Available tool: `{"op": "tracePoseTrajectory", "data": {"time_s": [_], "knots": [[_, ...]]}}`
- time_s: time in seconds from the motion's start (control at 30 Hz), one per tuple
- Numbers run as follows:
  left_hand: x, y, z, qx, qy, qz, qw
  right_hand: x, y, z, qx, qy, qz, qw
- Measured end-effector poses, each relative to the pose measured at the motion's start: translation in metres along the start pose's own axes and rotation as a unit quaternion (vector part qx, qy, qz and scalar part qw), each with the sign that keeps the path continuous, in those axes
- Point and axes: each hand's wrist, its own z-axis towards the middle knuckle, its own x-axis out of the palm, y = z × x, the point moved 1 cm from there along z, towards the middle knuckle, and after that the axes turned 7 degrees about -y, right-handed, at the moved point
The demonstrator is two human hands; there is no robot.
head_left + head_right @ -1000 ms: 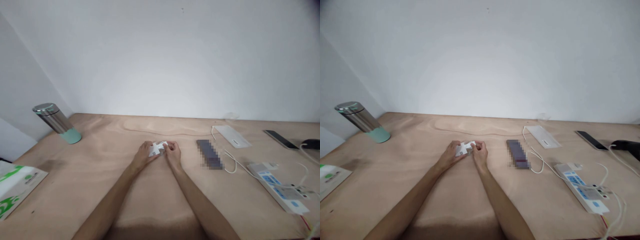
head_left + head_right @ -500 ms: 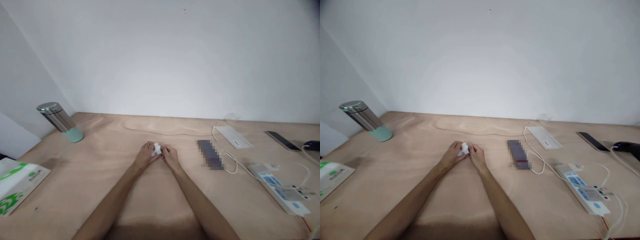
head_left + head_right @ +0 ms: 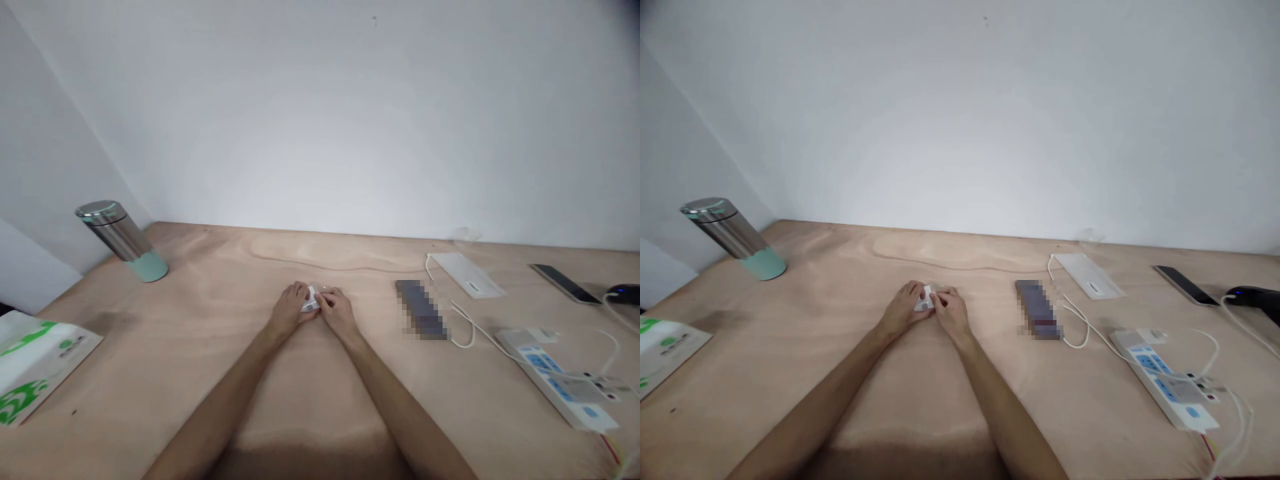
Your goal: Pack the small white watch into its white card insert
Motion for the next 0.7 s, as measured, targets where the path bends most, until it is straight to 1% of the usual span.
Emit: {"op": "tracePoseTrajectory", "data": {"time_s": [0.07, 0.13, 0.23, 0.3, 0.43, 0.53, 0.6, 0.7], "knots": [[0.000, 0.001, -0.001, 0.003, -0.001, 0.005, 1.000, 0.000, -0.004, 0.000, 0.018, -0.037, 0.019, 0.999], [0.000, 0.003, -0.002, 0.008, -0.002, 0.009, 1.000, 0.001, -0.009, 0.000, 0.059, -0.065, 0.046, 0.995], [0.001, 0.005, -0.003, 0.012, 0.000, 0.006, 1.000, 0.003, -0.016, 0.000, 0.133, -0.065, 0.100, 0.984], [0.001, 0.005, -0.002, 0.008, -0.002, 0.002, 1.000, 0.004, -0.018, 0.000, 0.160, -0.058, 0.133, 0.977], [0.002, 0.003, 0.001, -0.015, -0.007, -0.011, 1.000, 0.005, -0.020, 0.001, 0.174, -0.072, 0.176, 0.966], [0.003, 0.004, 0.003, -0.035, -0.024, -0.018, 0.999, 0.004, -0.017, 0.001, 0.181, -0.083, 0.201, 0.959], [0.004, 0.006, 0.003, -0.054, -0.036, -0.019, 0.998, 0.003, -0.014, 0.000, 0.179, -0.080, 0.212, 0.958], [0.006, 0.009, 0.001, -0.090, -0.037, -0.030, 0.995, 0.003, -0.008, -0.001, 0.163, -0.067, 0.211, 0.961]]}}
